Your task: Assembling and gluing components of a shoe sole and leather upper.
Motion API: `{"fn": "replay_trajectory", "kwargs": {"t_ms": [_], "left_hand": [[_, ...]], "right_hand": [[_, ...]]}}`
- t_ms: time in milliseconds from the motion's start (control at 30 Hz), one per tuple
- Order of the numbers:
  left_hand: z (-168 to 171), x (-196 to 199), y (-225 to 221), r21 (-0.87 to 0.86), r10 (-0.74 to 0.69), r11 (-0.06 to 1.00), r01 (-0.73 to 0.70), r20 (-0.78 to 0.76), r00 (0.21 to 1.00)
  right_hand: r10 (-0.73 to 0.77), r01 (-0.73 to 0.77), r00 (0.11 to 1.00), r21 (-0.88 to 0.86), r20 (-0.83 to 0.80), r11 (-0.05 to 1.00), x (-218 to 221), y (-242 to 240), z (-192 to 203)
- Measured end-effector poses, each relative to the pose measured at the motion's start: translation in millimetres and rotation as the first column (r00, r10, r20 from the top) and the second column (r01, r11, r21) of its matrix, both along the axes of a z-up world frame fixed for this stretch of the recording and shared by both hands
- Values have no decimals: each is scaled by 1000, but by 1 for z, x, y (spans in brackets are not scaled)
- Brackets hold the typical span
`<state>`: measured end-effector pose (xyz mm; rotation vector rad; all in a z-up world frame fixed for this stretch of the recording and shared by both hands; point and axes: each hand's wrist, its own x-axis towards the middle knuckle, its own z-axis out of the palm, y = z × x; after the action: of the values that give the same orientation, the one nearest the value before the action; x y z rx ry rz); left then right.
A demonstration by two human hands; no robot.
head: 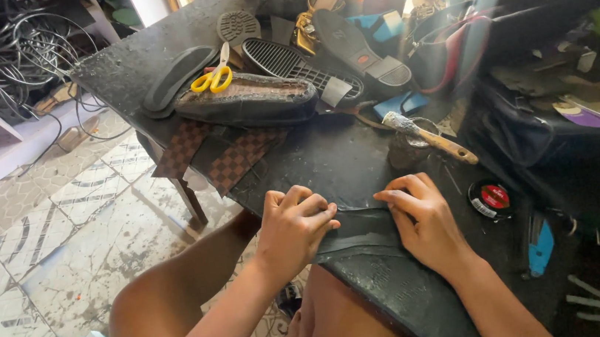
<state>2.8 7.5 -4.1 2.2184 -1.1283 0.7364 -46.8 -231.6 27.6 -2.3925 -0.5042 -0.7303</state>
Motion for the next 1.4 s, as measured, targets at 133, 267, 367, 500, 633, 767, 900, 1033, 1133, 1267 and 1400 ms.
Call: {"fn": "replay_trajectory", "kwargs": {"t_ms": [133, 267, 367, 500, 633, 767, 900, 1033, 1133, 1267, 1400], "left_hand": [[9, 0, 0, 66, 22, 998, -16, -97, 995], [24, 5, 4, -4, -15, 1000, 15, -190, 982], [15, 10, 5, 5, -65, 998, 66, -163, 984], [11, 13, 6, -5, -111, 994, 112, -176, 978], [14, 10, 7, 81, -111, 990, 115, -54, 992], [8, 11, 6, 74, -121, 990, 120, 8, 993], [6, 13, 5, 77, -132, 989, 129, 39, 990], [7, 17, 5, 48, -137, 989, 139, -31, 990], [9, 16, 2, -42, -108, 994, 102, -211, 971], [11, 20, -12, -54, -45, 998, 29, -331, 943], [7, 26, -24, 50, -7, 998, 28, -380, 925]], "right_hand": [[15, -15, 1000, 19, -13, 1000, 2, 3, -1], [-23, 24, 999, 60, -24, 998, 2, -2, -5], [-33, 36, 999, 66, -42, 997, 0, -4, -4], [-28, 32, 997, 64, -67, 997, 3, -4, -6], [-15, 20, 997, 61, -80, 998, 3, -1, -5], [-14, 18, 997, 46, -77, 999, 4, -2, -6], [-26, 29, 997, 45, -76, 999, 6, -2, -5], [-24, 27, 997, 43, -70, 999, 8, -6, -8], [-11, 15, 997, 50, -77, 999, 12, -9, -13], [33, -27, 990, 44, -139, 999, 20, -11, -15], [88, -79, 962, 45, -257, 996, 26, 1, -3]]}}
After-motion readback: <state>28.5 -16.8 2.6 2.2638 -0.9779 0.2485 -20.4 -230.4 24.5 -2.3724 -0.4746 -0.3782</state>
